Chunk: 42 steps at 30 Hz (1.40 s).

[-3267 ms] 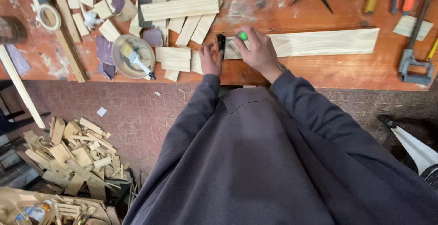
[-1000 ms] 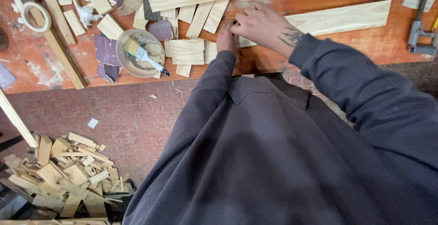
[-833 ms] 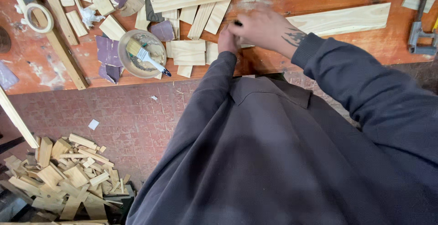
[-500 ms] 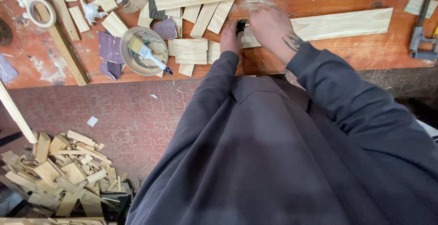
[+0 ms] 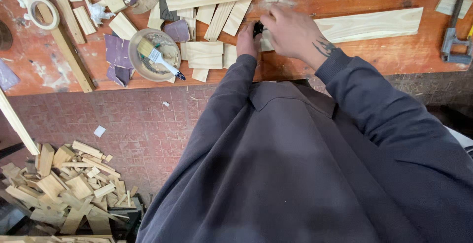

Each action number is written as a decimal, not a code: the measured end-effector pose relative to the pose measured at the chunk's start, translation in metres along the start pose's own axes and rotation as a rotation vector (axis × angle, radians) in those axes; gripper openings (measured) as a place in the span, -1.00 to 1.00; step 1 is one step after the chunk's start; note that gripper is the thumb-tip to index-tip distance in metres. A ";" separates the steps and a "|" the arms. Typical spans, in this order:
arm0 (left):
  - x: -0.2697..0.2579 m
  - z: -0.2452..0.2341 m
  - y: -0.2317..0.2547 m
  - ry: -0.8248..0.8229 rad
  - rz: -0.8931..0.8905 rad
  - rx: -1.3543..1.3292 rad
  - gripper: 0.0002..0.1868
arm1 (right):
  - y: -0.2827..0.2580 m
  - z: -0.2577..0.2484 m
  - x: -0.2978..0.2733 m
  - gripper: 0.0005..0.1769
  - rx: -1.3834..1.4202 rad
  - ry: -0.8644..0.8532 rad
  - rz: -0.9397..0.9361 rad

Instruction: The person attaches metal brackets to a wooden board by driving screws into pre-drilled holes using a screwdriver, then uses a handsaw to cut a smaller piece of wood on the floor.

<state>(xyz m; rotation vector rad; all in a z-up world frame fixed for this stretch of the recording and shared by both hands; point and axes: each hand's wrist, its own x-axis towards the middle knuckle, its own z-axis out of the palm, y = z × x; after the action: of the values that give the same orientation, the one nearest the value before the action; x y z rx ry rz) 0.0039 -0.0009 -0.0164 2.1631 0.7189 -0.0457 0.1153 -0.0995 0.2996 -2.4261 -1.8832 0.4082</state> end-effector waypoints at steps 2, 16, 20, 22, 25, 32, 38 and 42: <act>0.000 -0.003 0.003 0.006 0.021 -0.036 -0.44 | -0.002 -0.004 0.004 -0.59 -0.098 -0.267 0.199; -0.004 -0.012 0.011 0.050 0.053 -0.096 -0.55 | 0.056 0.042 -0.075 -0.57 0.074 -0.473 0.524; -0.005 -0.011 0.003 0.039 0.083 -0.111 -0.48 | 0.101 0.145 -0.119 -0.73 0.137 -0.129 0.549; -0.007 -0.013 0.004 0.017 0.067 -0.103 -0.41 | 0.100 0.158 -0.115 -0.75 0.191 -0.067 0.592; -0.008 0.001 -0.017 0.043 0.054 -0.093 -0.28 | 0.093 0.173 -0.103 -0.72 0.170 0.017 0.637; -0.028 -0.017 -0.017 -0.007 -0.066 -0.201 -0.55 | 0.040 0.179 -0.029 -0.77 0.413 0.227 0.340; -0.032 -0.025 -0.004 -0.053 -0.118 -0.260 -0.74 | 0.015 0.245 0.031 -0.84 -0.050 0.187 0.267; -0.028 -0.012 -0.023 -0.070 -0.151 -0.262 -0.79 | 0.020 0.247 0.021 -0.76 -0.030 0.166 0.271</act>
<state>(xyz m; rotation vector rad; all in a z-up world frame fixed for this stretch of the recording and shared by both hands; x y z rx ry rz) -0.0338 0.0053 -0.0172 1.8477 0.8003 -0.0998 0.0810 -0.1156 0.0534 -2.6505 -1.5129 0.1816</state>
